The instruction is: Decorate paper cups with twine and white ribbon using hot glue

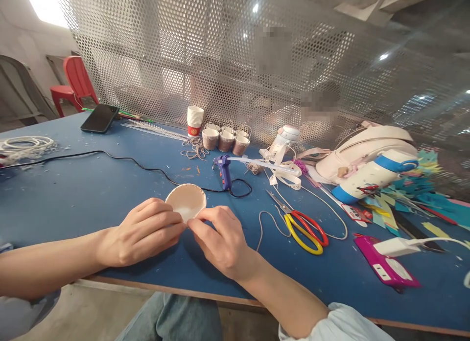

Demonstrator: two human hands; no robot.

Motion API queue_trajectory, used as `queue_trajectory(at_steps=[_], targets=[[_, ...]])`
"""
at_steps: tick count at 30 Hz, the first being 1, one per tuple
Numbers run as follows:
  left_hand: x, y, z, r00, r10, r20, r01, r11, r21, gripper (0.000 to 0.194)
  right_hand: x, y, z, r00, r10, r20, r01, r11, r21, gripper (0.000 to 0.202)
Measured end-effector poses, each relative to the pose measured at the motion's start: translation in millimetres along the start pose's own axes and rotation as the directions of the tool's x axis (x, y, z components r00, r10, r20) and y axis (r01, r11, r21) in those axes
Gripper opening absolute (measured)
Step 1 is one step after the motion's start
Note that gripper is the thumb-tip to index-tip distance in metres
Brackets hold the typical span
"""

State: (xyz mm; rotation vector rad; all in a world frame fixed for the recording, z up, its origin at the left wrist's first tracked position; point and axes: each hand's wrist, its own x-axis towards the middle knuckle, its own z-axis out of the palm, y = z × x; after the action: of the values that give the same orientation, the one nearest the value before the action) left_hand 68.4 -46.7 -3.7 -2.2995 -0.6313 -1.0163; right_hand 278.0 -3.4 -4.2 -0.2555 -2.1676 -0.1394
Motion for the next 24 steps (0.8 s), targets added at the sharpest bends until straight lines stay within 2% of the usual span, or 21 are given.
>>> queue_trajectory(at_steps=[5, 13, 18, 24], targets=[[0.5, 2.5, 3.7, 0.993, -0.117, 0.024, 0.118, 0.992, -0.049, 0.007, 3.7, -2.3, 1.0, 0.999, 0.039, 0.002, -0.039, 0.998, 0.04, 0.029], [3.5, 2.3, 8.7, 0.94, -0.333, 0.073, 0.341, 0.916, -0.212, 0.012, 0.1, 2.7, 11.2, 0.995, 0.095, 0.009, -0.096, 0.991, 0.098, 0.036], [5.9, 0.6, 10.4, 0.913, -0.398, 0.085, 0.407, 0.883, -0.233, 0.017, -0.8, 3.3, 15.1, 0.985, 0.169, 0.018, -0.17, 0.974, 0.148, 0.041], [8.2, -0.3, 7.4, 0.889, -0.444, 0.112, 0.458, 0.854, -0.247, 0.017, -1.2, 2.9, 17.4, 0.982, 0.19, 0.019, -0.19, 0.963, 0.19, 0.047]])
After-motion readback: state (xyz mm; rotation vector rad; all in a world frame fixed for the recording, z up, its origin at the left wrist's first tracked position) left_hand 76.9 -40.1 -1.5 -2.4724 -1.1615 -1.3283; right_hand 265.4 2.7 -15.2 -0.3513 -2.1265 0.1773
